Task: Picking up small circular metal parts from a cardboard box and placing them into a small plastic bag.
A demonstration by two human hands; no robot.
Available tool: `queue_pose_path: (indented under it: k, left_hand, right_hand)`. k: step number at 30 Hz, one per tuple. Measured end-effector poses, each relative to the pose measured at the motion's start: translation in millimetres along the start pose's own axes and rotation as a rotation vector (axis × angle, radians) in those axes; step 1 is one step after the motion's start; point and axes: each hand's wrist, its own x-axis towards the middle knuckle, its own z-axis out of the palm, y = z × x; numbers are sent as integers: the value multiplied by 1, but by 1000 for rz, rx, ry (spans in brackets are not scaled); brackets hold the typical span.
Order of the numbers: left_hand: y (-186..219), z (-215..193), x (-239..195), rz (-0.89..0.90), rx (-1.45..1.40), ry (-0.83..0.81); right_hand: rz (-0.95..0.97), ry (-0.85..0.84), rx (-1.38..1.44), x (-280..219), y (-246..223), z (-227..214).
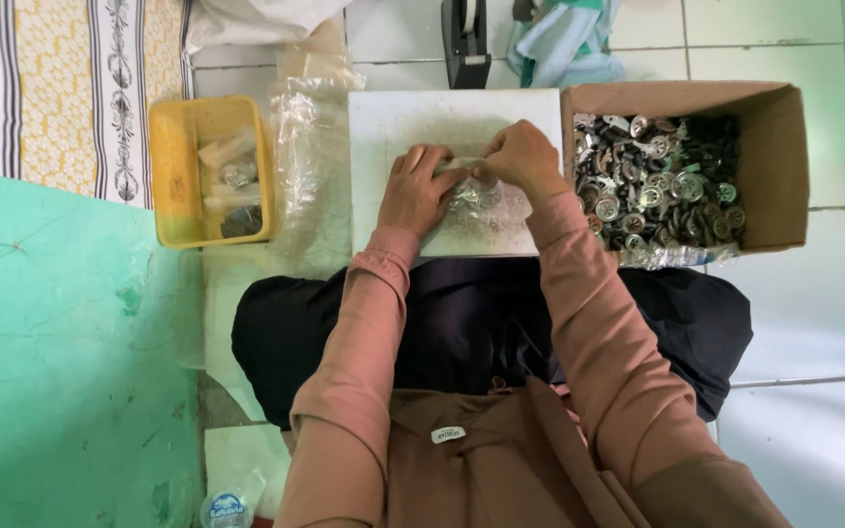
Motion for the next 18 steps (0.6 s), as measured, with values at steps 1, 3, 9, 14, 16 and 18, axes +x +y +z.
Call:
queue_pose_path:
  k: [1,3,9,14,16,18]
  left_hand:
    - [2,0,-3,12,6,14]
    - [5,3,-10,-44,36,46]
    - [40,-5,-41,-8,-90,236]
    - [78,-2,-52,-190,-416,251]
    - [93,-20,-56,-320,-530,167]
    - [107,-40,-58,-547,-902,226]
  right_hand:
    - [-6,18,-1,-8,-2,-2]
    - [-114,114,87,-25,-5,-3]
    - [-216,288,496,-87,-6,8]
    - [-129,327,575,-120,-53,13]
    - [-141,322,588,-130,-76,14]
    - [-195,284,569,-145,-99,9]
